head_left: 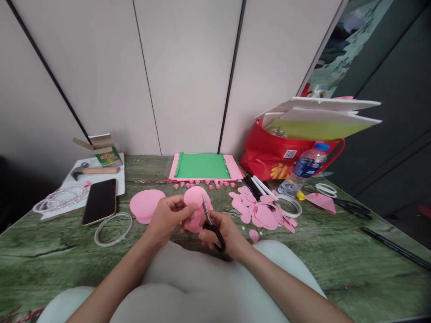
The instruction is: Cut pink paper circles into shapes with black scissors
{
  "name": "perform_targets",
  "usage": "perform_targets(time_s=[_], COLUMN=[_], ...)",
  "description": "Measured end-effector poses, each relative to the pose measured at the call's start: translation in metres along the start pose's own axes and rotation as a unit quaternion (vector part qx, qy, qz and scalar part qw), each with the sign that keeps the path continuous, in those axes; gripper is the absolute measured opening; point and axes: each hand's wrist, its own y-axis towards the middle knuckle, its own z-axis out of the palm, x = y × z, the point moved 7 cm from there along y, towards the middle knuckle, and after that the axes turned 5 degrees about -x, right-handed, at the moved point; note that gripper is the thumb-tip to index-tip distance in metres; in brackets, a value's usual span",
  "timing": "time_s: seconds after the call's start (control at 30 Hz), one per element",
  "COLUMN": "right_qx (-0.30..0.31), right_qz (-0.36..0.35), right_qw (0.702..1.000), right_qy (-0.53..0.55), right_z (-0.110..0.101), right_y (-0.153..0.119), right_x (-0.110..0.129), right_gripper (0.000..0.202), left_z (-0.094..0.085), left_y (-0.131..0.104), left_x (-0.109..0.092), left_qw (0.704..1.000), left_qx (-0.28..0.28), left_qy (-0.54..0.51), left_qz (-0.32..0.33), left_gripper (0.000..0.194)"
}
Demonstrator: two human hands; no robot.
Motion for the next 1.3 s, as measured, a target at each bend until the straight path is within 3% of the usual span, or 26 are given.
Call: perform_targets(time_s=[0.3, 0.5, 1.3], right_qx=[0.015, 0.010, 0.004], right_qz=[-0.001, -0.018, 0.005], right_qw=[1.000, 1.000, 1.000], right_qy=[0.001, 0.001, 0.008], right_z=[0.0030, 0.0010, 0.0006], right_y=[-0.0020, -0.0014, -0.0011], right_x=[-0.0013, 0.0040, -0.0001], right_gripper=[0.035, 0.039, 0.029], left_z=[-0.0017, 0.0008, -0.0074], left_y=[-0.0004, -0.0017, 0.0011], left_x=[-0.0006, 0.0016, 0.0006], left_qw=[1.000, 0.999, 0.999], left_qx=[-0.011, 0.020, -0.036], left_qy=[0.014, 0.035, 0.015], left_qz=[-0.002, -0.003, 0.003], left_gripper=[0.025, 0.026, 0.024])
